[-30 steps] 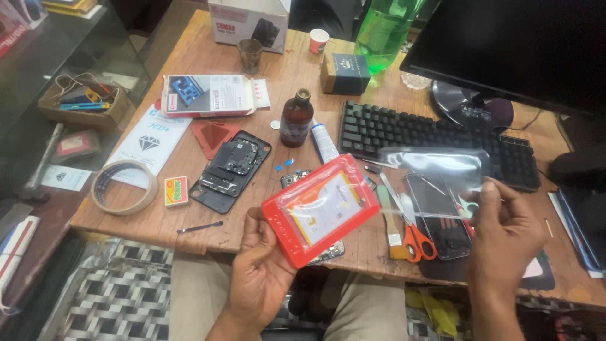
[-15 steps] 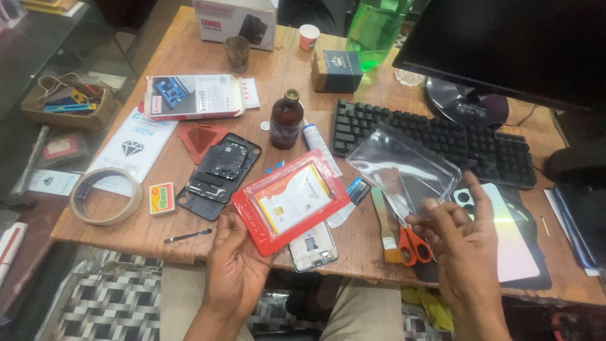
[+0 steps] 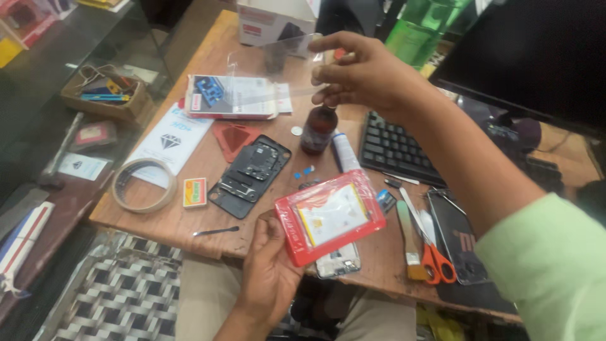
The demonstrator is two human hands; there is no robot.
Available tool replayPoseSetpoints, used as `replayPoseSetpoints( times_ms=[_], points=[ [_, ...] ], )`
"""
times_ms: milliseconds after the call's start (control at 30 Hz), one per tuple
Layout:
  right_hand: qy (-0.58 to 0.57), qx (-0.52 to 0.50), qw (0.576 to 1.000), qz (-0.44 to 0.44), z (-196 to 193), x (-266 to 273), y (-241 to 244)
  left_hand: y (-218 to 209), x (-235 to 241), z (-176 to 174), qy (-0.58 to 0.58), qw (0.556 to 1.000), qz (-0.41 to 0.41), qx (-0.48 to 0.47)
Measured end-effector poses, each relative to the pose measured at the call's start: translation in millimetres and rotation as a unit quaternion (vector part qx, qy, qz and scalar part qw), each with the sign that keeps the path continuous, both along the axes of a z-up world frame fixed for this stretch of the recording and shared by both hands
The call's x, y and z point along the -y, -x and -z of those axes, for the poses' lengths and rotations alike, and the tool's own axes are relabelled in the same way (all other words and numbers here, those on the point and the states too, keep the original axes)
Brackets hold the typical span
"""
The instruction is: The person works on a disassembled smartphone, applying adhesive strips to the internal frame and placing a battery into the chassis. They handle the phone, adhesive, and battery while seated at a cluttered workbench.
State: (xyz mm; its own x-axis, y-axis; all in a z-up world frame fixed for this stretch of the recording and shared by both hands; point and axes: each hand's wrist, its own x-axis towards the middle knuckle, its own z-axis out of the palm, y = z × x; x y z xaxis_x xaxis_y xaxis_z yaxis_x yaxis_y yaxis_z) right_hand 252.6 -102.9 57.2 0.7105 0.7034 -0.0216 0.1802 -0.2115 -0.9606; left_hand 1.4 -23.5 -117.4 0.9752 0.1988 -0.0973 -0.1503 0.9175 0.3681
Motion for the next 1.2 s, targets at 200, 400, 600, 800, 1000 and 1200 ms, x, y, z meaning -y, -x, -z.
replayPoseSetpoints(
  times_ms=[200,400,600,800,1000,1200],
  points=[
    [0.105,-0.017,0.994,-0.015,12,-59,-44,0,-3,0,0.021,0.998,0.028,0.057],
    [0.203,0.41,0.889,0.035,-5,-49,-17,-6,-11,-4,-0.013,1.0,0.0,-0.001],
    [0.203,0.318,0.921,0.097,-14,32,73,-7,-10,-10,-0.026,1.0,0.004,-0.005],
    [0.127,0.169,0.944,0.255,34,87,139,-3,-6,-12,-0.054,0.998,0.004,0.023],
    [0.034,0.055,0.941,0.332,77,105,165,1,5,-16,-0.091,0.995,0.008,0.034],
    [-0.026,0.012,0.938,0.346,84,107,170,7,12,-19,-0.093,0.995,0.018,0.032]
  ],
)
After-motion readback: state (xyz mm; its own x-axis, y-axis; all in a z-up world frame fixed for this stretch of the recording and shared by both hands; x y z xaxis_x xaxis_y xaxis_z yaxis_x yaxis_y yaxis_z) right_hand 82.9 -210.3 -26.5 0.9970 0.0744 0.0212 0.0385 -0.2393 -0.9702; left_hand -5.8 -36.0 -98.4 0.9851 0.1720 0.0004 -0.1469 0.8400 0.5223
